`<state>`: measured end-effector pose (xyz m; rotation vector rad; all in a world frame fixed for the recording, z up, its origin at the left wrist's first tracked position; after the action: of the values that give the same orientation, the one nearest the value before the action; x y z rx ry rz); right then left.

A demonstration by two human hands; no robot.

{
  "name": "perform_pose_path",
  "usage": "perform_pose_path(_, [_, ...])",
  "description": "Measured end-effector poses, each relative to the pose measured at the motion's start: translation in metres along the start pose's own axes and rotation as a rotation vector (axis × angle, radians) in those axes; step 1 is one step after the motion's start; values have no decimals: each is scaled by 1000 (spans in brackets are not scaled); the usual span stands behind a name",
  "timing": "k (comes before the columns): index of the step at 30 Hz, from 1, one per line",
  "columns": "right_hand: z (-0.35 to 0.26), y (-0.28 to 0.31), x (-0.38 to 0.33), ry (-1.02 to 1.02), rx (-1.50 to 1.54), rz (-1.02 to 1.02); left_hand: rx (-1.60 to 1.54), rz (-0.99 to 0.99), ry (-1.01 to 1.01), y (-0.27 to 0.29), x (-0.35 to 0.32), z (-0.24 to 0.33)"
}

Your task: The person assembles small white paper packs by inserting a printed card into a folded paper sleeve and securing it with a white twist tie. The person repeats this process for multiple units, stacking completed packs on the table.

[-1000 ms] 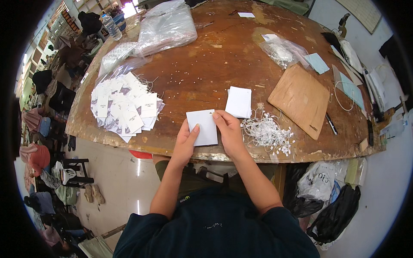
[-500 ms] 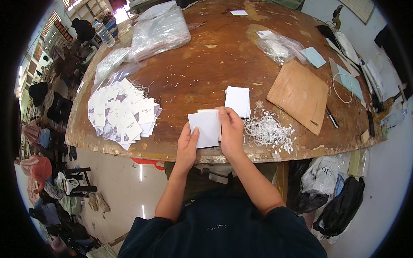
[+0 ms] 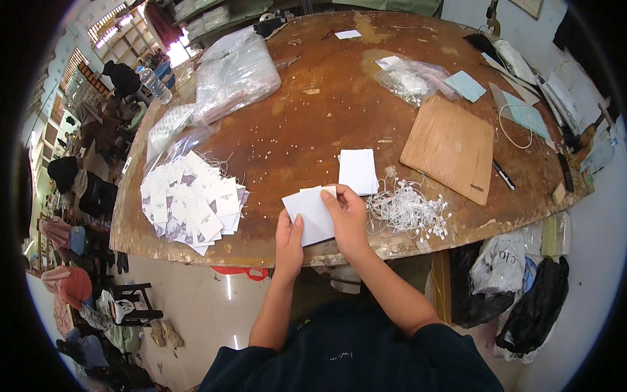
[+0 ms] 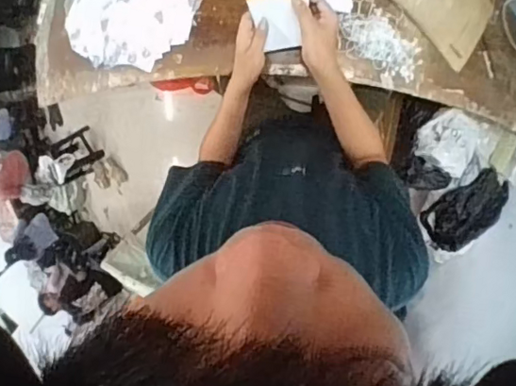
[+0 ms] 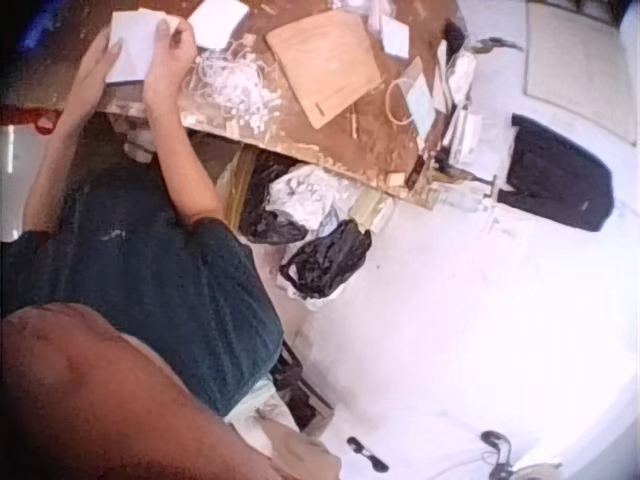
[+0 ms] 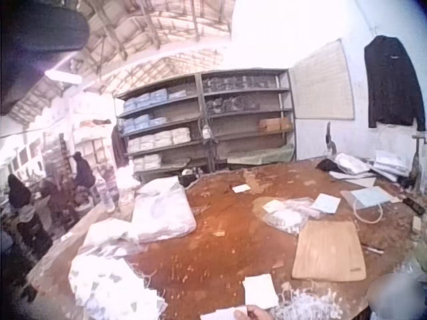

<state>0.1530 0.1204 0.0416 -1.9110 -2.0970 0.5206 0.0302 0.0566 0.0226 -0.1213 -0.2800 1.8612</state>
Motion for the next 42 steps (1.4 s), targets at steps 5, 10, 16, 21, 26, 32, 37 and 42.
perform_pose_path(5, [-3,-2,1,43,-62,2,13,14,-27,0,-1,0])
perform_pose_path(10, [2,-1,2,-2,-45,-21,-56,22,15,4,0,-2])
perform_pose_path(16, [8,-5,-6,-22,13,-23,-134,85,186,5,2,-6])
perform_pose_path(21, [-21,10,-4,248,-626,-26,-70,134,61,11,0,2])
perform_pose_path(26, [-56,45,27,437,-1394,-9,14,183,50,25,3,1])
perform_pose_path(32, [-52,56,39,250,-1695,-167,-72,193,57,28,4,-6])
perform_pose_path(37, [-41,52,46,304,-1624,-208,-78,237,111,34,1,-9])
perform_pose_path(42, [-24,41,49,451,-1623,-164,-72,209,68,28,2,-6])
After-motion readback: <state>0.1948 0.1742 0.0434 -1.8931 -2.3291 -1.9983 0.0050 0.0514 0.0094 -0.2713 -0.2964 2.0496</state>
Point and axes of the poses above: each hand's wrist, its own x-axis towards the middle knuckle, its own y-axis out of the back of the hand, z = x × y, the point moved 6 cm from there along x, towards the middle knuckle, and after that the axes turned 2 degrees about z, right-handed, at the moved point
